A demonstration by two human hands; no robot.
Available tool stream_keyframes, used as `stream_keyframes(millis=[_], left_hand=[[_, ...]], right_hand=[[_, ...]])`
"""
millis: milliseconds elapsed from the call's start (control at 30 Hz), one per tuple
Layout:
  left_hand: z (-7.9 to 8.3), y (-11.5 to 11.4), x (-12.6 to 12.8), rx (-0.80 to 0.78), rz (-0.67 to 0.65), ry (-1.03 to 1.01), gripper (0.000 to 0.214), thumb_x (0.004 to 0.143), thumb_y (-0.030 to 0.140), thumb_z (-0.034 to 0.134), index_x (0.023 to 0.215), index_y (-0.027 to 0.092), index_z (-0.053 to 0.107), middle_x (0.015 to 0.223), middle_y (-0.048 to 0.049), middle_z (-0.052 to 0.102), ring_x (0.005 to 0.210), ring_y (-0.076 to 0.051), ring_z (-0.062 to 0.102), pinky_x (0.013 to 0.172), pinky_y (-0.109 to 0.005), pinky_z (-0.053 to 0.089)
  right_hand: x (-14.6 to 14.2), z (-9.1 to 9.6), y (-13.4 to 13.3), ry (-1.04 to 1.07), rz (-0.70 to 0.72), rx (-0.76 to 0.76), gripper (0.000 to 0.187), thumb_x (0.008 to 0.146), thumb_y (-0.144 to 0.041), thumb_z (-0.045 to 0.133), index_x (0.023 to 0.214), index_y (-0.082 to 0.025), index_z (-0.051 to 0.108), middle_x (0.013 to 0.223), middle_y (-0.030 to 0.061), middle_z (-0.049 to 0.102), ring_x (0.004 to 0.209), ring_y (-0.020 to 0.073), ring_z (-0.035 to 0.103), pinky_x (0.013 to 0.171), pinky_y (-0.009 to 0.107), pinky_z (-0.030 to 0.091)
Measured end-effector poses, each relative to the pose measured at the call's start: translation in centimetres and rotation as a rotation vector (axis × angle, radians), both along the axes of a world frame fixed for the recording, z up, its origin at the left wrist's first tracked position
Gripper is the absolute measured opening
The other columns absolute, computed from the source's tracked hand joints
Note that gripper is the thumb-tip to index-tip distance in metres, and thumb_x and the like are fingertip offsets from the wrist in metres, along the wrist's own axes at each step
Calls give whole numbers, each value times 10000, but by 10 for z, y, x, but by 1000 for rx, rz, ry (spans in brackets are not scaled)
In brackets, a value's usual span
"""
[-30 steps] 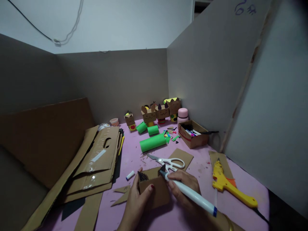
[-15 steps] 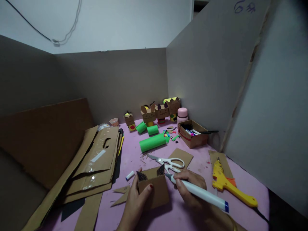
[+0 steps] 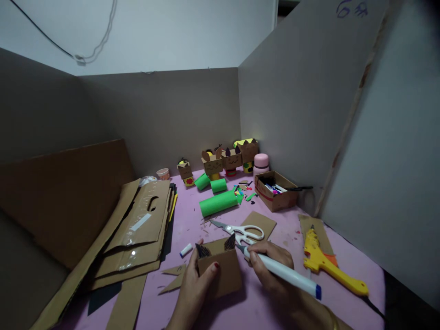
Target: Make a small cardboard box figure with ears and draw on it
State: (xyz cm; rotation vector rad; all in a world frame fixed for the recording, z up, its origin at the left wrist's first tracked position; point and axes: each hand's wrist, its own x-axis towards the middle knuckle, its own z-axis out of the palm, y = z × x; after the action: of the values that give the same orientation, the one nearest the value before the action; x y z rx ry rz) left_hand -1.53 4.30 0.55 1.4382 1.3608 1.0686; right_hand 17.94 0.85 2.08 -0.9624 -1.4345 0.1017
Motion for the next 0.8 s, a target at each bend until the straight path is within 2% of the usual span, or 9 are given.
stream_keyframes(millis=[167, 367, 567, 700, 800], left_hand=[[-3, 3, -3, -21, -16, -1, 927, 650, 636, 644, 1355, 81, 411, 1186, -193, 668, 1071, -365, 634, 909, -442, 512], [4, -1, 1, -14, -8, 11, 844, 693, 581, 633, 1346, 86, 432, 1184, -177, 678, 1067, -344, 639, 918, -423, 505], [-1, 1, -2, 1, 1, 37, 879, 667, 612, 642, 1338, 82, 440, 1256, -197, 634, 1131, -366, 598, 984, -459, 454], [-5, 4, -4, -12, 5, 48, 885, 672, 615, 642, 1349, 84, 437, 1201, -198, 662, 1080, -377, 624, 936, -471, 485], [-7, 4, -3, 1, 26, 43, 903, 649, 632, 647, 1340, 84, 452, 1141, -192, 689, 1023, -378, 649, 881, -467, 516]], right_hand=[[4, 0, -2, 46, -68, 10, 89, 820, -178, 555, 822, -226, 630, 685, 5, 709, 608, 169, 685, 575, 268, 552], [1, 8, -2, -10, -17, 64, 112, 792, -130, 551, 765, -214, 619, 591, -16, 670, 502, 135, 649, 498, 224, 517], [-2, 3, 1, -16, 15, 30, 115, 808, -152, 543, 751, -208, 625, 574, -7, 664, 496, 141, 636, 481, 238, 501], [-2, 3, 2, -10, 12, 37, 122, 810, -159, 543, 739, -213, 627, 578, -6, 676, 490, 147, 640, 480, 246, 510], [2, 3, 2, 9, -48, 33, 106, 820, -175, 550, 769, -215, 634, 625, 6, 700, 531, 158, 664, 516, 253, 534]])
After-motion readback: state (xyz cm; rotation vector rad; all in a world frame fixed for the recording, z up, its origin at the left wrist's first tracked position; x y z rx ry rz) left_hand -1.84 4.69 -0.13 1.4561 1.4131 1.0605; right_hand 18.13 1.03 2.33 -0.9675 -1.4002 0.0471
